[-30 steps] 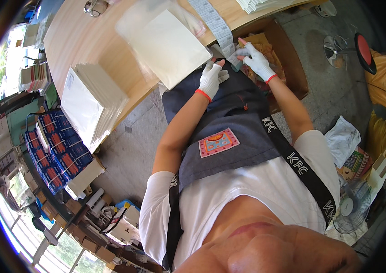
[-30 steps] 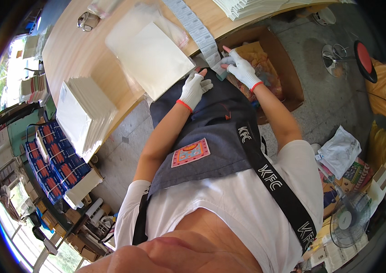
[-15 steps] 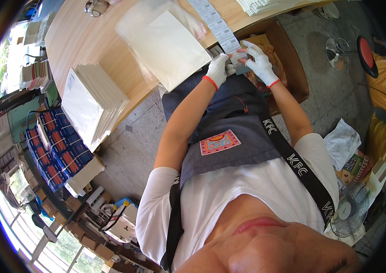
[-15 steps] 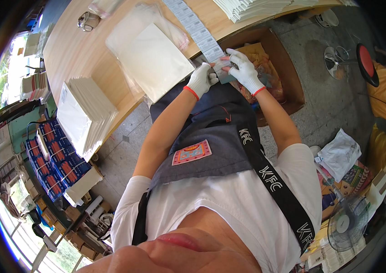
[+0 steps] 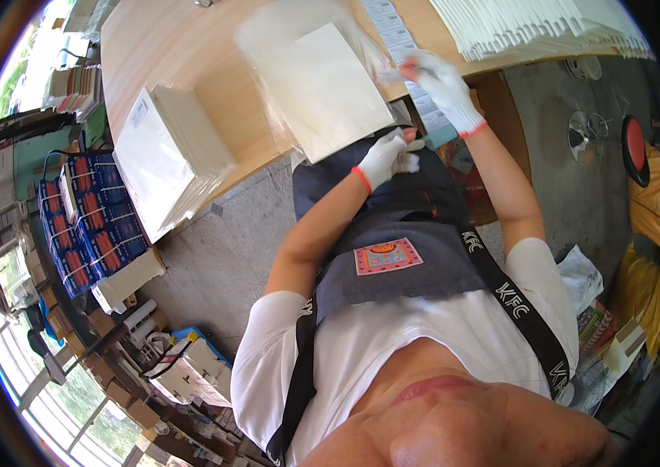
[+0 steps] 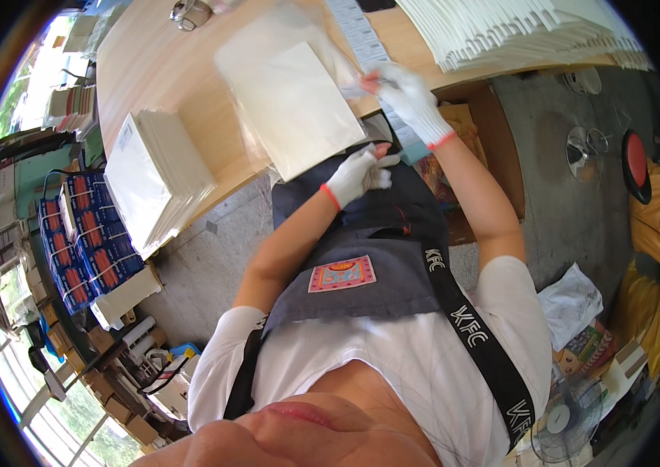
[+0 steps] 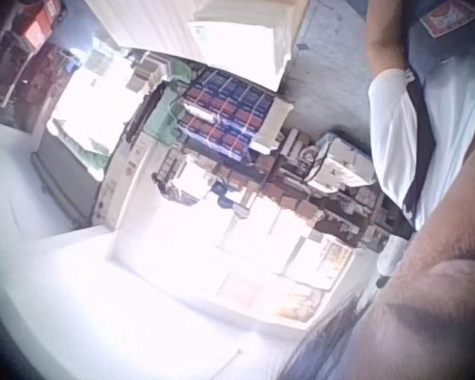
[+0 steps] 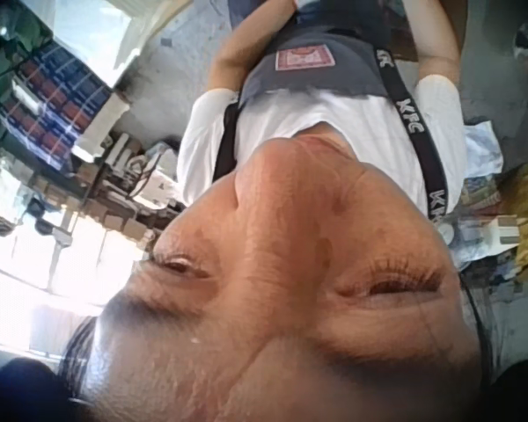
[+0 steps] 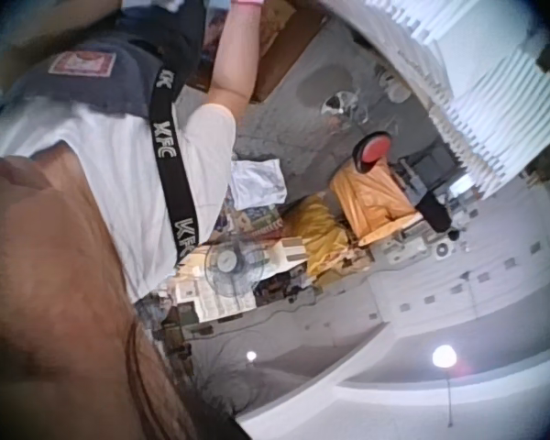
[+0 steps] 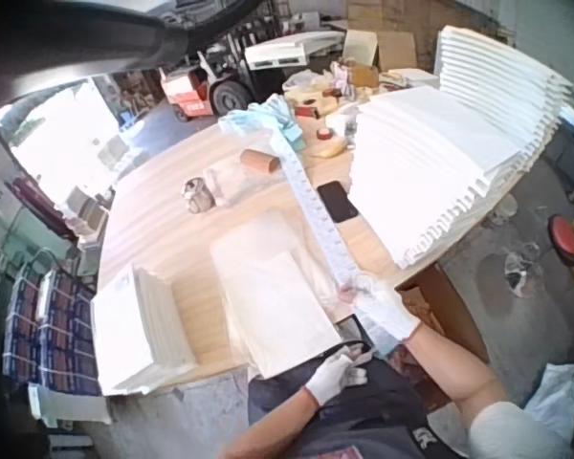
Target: The person places white rectangular items into plastic bags, seals them with a strip of tape, and stacks the completed packages on the desk.
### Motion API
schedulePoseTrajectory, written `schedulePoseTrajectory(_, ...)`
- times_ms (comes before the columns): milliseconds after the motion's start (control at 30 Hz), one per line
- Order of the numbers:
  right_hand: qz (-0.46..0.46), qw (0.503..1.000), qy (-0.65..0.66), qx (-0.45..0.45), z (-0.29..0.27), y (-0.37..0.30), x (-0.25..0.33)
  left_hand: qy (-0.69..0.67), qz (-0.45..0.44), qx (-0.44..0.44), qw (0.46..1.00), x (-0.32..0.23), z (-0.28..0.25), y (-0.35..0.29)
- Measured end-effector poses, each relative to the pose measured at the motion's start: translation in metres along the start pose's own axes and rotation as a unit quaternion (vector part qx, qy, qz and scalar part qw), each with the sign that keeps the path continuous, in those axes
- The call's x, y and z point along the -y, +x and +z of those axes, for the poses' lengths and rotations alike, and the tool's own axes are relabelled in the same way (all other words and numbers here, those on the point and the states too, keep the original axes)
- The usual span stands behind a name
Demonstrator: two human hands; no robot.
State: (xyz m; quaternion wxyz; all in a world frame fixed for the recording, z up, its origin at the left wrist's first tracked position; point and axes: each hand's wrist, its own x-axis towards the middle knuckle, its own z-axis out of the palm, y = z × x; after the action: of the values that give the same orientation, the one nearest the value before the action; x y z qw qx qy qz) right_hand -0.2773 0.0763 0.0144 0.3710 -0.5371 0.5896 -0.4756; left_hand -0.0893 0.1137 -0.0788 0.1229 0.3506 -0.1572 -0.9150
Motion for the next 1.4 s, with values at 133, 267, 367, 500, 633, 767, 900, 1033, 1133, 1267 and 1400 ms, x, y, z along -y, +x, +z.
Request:
schedulePoseTrajectory(133,0.056,0.995,0.004,0.08,0.056,0.088,-0.005,-0.094,0.081,-0.054,0.991,0.004,-0.032,-0.058)
schedulePoseTrajectory(267,0.025,0.992,-0.109,0.06,0.096,0.148,-0.023,-0.13,0.177,-0.229,0.948,0.005,-0.045,-0.093)
schedulePoseTrajectory(367,-0.075,0.953,-0.292,-0.023,0.109,0.151,-0.03,-0.185,0.267,-0.27,0.906,0.002,-0.058,-0.099)
schedulePoseTrajectory(500,-0.161,0.904,-0.37,-0.141,0.121,0.147,-0.038,-0.175,0.29,-0.291,0.895,0.0,-0.062,-0.105)
schedulePoseTrajectory(633,-0.021,0.978,-0.194,-0.076,0.087,0.132,-0.004,-0.117,0.307,-0.297,0.896,-0.022,-0.044,-0.119)
schedulePoseTrajectory(767,0.016,0.954,-0.298,0.031,0.034,0.054,0.041,0.016,0.384,-0.278,0.88,-0.041,-0.03,-0.129)
schedulePoseTrajectory(900,0.219,0.91,-0.295,0.193,0.015,-0.01,0.038,0.146,0.454,-0.227,0.849,-0.064,-0.015,-0.141)
schedulePoseTrajectory(1033,0.25,0.926,0.23,0.167,0.041,-0.029,-0.003,0.236,0.515,-0.204,0.799,-0.084,0.004,-0.189)
schedulePoseTrajectory(1133,0.226,0.93,0.235,0.168,0.092,-0.017,0.031,0.281,0.575,-0.262,0.723,-0.092,-0.009,-0.245)
schedulePoseTrajectory(1267,0.103,0.926,0.249,0.264,0.192,0.022,0.119,0.203,0.706,-0.407,0.543,-0.126,-0.062,-0.308)
schedulePoseTrajectory(1400,-0.039,0.945,0.121,0.301,0.295,0.062,0.136,0.277,0.656,-0.529,0.461,-0.164,-0.122,-0.364)
